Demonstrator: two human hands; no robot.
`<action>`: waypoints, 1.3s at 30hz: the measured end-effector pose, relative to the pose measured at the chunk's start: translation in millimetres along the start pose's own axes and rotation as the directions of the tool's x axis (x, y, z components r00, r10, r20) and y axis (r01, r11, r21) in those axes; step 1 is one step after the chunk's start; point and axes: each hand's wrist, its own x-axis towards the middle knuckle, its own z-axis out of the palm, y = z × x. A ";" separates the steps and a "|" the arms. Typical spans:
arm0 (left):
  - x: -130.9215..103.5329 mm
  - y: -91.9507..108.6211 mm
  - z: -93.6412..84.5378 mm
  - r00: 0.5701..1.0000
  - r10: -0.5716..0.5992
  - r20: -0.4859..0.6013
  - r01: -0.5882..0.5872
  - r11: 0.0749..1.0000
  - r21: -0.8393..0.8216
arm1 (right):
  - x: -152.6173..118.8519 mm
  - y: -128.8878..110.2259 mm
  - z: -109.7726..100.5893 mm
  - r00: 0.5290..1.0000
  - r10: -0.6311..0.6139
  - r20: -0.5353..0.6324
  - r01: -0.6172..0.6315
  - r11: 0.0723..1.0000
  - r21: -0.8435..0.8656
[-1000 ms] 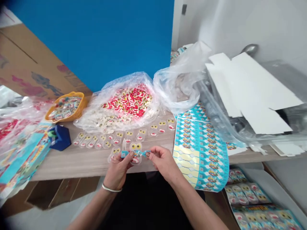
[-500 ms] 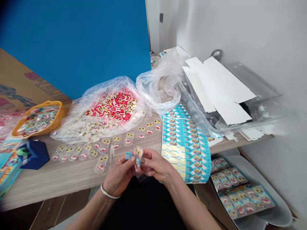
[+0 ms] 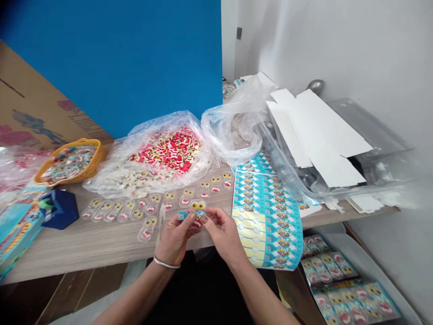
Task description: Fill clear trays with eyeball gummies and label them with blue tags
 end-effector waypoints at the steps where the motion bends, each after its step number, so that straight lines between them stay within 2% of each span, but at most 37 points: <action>1: -0.6 -0.6 1.1 1.000 0.008 0.013 -0.008 1.000 0.015 | -0.7 -1.2 -0.7 0.999 -0.036 0.003 0.036 0.998 -0.050; 4: -3.2 1.1 1.5 0.998 0.025 0.059 -0.027 0.999 0.031 | -0.3 -4.4 -5.6 0.998 -0.055 0.018 0.056 0.995 -0.084; 10: -1.0 10.1 -6.5 0.993 0.073 0.088 -0.065 0.994 -0.089 | -0.8 -7.8 -14.4 0.997 0.017 0.070 -0.022 0.997 0.074; 12: 0.1 10.3 -7.5 0.991 0.037 0.126 -0.020 0.991 -0.134 | -2.4 -7.0 -13.0 0.995 0.047 0.088 -0.061 0.986 0.155; 14: 0.4 9.2 -7.4 0.978 -0.044 0.203 0.080 0.981 -0.176 | -3.4 -6.2 -10.0 0.991 0.073 0.111 -0.096 0.972 0.215; 17: 0.0 8.2 -7.0 0.922 -0.182 0.341 0.258 0.947 -0.192 | -3.7 -7.1 -4.4 0.989 0.080 0.127 -0.107 0.969 0.224; 19: -0.8 8.1 -7.6 0.904 -0.212 0.372 0.300 0.934 -0.196 | -4.8 -8.9 -0.4 0.991 0.071 0.113 -0.091 0.978 0.185; 22: -3.3 6.2 -9.8 0.933 -0.154 0.324 0.238 0.942 -0.237 | -8.5 -7.2 6.6 0.995 0.057 0.079 -0.064 0.994 0.084; 25: -3.0 2.0 -13.8 0.974 -0.039 0.225 0.100 0.959 -0.264 | -3.2 6.0 15.3 1.000 0.025 0.008 -0.024 0.998 -0.053; 26: -0.8 2.2 -16.7 0.981 0.007 0.193 0.039 0.972 -0.232 | 2.8 11.2 19.7 1.000 0.000 -0.011 -0.002 0.994 -0.109; 28: 7.4 9.9 -27.6 0.983 0.104 0.151 -0.088 0.990 -0.106 | 18.0 16.8 32.4 0.996 -0.076 0.037 0.083 0.965 -0.249; 30: 19.7 32.7 -48.5 0.973 0.214 0.085 -0.220 0.972 0.076 | 30.7 10.4 47.7 0.967 -0.201 0.157 0.247 0.891 -0.382; 32: 37.0 72.8 -81.0 0.934 0.350 -0.068 -0.323 0.911 0.256 | 35.5 -8.4 60.9 0.901 -0.319 0.294 0.422 0.802 -0.422; 33: 47.8 98.3 -100.9 0.865 0.457 -0.208 -0.362 0.855 0.373 | 35.3 -20.6 65.8 0.864 -0.355 0.357 0.483 0.783 -0.392; 36: 86.5 182.8 -166.3 0.726 0.572 -0.381 -0.380 0.796 0.471 | 34.6 -55.8 75.4 0.778 -0.348 0.524 0.513 0.833 -0.208; 37: 99.2 209.5 -186.3 0.685 0.594 -0.421 -0.369 0.782 0.502 | 36.9 -64.9 77.8 0.767 -0.342 0.544 0.497 0.852 -0.166; 39: 120.1 254.6 -217.8 0.624 0.622 -0.473 -0.332 0.759 0.560 | 45.2 -77.8 80.7 0.775 -0.326 0.542 0.448 0.887 -0.108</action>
